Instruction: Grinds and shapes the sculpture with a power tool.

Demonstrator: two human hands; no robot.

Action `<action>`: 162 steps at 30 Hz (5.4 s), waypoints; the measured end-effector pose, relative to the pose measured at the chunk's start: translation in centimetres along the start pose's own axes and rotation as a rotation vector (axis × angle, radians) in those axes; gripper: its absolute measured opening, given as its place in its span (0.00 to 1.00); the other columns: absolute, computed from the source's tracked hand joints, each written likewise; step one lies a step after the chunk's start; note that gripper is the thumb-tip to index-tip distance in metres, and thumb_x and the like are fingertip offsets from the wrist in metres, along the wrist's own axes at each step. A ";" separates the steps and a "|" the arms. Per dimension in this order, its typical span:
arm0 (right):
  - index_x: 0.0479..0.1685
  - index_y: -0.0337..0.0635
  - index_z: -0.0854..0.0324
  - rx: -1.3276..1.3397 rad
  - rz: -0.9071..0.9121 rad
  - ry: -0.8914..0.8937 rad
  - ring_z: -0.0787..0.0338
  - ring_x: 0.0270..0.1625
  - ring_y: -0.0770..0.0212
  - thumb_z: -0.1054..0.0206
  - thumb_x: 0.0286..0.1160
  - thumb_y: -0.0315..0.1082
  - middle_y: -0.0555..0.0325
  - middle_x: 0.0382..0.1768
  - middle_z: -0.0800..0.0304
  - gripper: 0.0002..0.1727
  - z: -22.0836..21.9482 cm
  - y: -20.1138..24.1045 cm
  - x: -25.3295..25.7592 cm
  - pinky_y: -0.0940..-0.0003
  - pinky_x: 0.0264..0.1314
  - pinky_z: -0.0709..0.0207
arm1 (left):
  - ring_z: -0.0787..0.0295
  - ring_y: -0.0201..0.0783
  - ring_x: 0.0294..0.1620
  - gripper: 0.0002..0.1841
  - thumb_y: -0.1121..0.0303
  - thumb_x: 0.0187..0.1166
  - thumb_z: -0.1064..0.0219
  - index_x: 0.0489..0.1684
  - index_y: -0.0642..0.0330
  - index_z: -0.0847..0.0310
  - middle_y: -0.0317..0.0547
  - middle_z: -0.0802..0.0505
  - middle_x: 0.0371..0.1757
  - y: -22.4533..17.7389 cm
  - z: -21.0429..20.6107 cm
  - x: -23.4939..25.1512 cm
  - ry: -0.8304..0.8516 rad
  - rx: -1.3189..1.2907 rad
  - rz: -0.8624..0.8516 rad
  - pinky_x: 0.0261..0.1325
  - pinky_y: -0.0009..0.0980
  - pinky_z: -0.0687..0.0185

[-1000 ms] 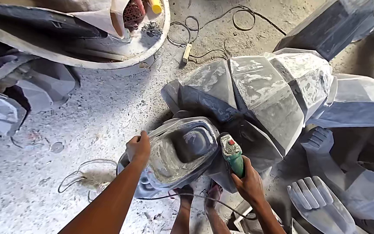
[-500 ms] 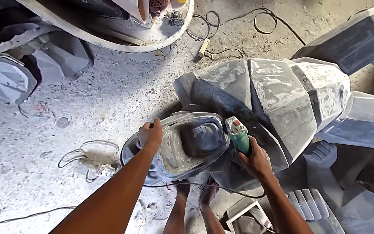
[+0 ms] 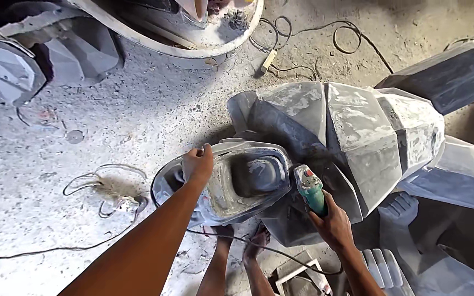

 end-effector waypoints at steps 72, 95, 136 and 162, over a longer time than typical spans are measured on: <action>0.83 0.53 0.36 -0.487 -0.056 0.466 0.06 0.51 0.48 0.39 0.73 0.59 0.52 0.53 0.09 0.38 1.0 11.5 -5.6 0.45 0.49 0.13 | 0.11 0.60 0.52 0.28 0.40 0.87 0.47 0.41 0.56 0.13 0.58 0.08 0.45 0.0 0.2 0.0 0.074 0.012 0.055 0.49 0.66 0.21; 0.74 0.51 0.32 -0.483 -0.135 0.584 0.07 0.55 0.47 0.38 0.72 0.57 0.52 0.49 0.08 0.33 2.7 14.9 -3.6 0.43 0.54 0.16 | 0.10 0.57 0.51 0.27 0.40 0.85 0.45 0.39 0.57 0.13 0.56 0.08 0.43 -0.1 -0.3 0.1 0.055 0.029 0.023 0.50 0.63 0.20; 0.79 0.43 0.36 1.313 -0.187 0.528 0.05 0.46 0.53 0.21 0.63 0.38 0.51 0.52 0.10 0.41 -10.1 10.4 -15.1 0.54 0.49 0.06 | 0.10 0.42 0.53 0.24 0.54 0.86 0.52 0.46 0.59 0.09 0.48 0.06 0.48 3.1 0.3 0.1 -0.029 -0.517 0.014 0.58 0.47 0.18; 0.69 0.46 0.25 1.180 -0.193 0.896 0.06 0.34 0.53 0.30 0.77 0.47 0.47 0.37 0.09 0.25 -5.0 17.8 -8.9 0.58 0.42 0.09 | 0.42 0.44 0.93 0.53 0.49 0.61 0.17 0.90 0.61 0.39 0.43 0.48 0.98 10.7 5.1 -4.6 0.398 0.529 -0.762 0.89 0.52 0.39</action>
Point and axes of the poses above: each hand's wrist, its own x-axis towards the middle knuckle, its own z-axis out of the back of the hand, y = z × x, the point moved 5 cm from there along x, towards the middle knuckle
